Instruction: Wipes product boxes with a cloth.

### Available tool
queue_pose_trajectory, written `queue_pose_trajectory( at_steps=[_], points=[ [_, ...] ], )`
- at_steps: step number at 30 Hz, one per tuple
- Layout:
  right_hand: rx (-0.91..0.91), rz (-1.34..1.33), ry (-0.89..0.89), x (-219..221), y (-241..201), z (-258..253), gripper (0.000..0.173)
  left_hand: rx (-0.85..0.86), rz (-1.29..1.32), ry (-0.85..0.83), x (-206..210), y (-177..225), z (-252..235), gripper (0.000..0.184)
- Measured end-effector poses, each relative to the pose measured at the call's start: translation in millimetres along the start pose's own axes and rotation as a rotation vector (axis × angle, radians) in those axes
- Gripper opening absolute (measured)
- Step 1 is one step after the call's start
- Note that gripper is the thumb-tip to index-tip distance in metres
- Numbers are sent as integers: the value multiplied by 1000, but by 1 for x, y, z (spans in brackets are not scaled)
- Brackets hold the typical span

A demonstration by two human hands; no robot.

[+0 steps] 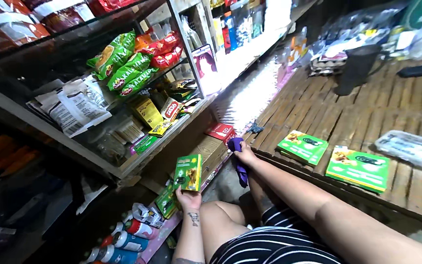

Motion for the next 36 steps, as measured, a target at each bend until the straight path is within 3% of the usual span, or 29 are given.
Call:
queue_pose_trajectory(
  at_steps=[6,11,16,19,21,24,26,32,36],
  points=[
    [-91,20,64,-8,1,2,58,-58,-223,-89,-5,-4,19,50],
    [-495,138,93,-3,-16,31,50,-12,-438,-131,-8,-11,15,45],
    [-854,277,-237,43,-20,91,55,-31,-514,-155,-20,-46,12,45],
    [-1100,379,-376,68,-2,96,54,-18,-540,-175,-34,-68,18,46],
    [-1055,396,-305,70,5,84,52,-55,-512,-167,-43,-73,16,39],
    [-721,393,-204,67,3,65,55,-93,-487,-171,-46,-73,13,36],
    [-636,379,-208,69,3,66,56,-120,-481,-188,-45,-70,13,37],
    [-1001,336,-364,90,5,107,47,-165,-481,-173,-40,-63,16,29],
    [-1029,338,-399,89,5,88,46,-206,-487,-188,-43,-60,12,29]
  ],
)
Point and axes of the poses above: each hand's wrist, its own z-axis away from the middle knuckle, its own x-axis out of the palm, y = z × x, the point moved 1 cm from there along -z, towards the middle knuckle, and after that the axes turned 7 degrees about y, right-handed, at the moved point
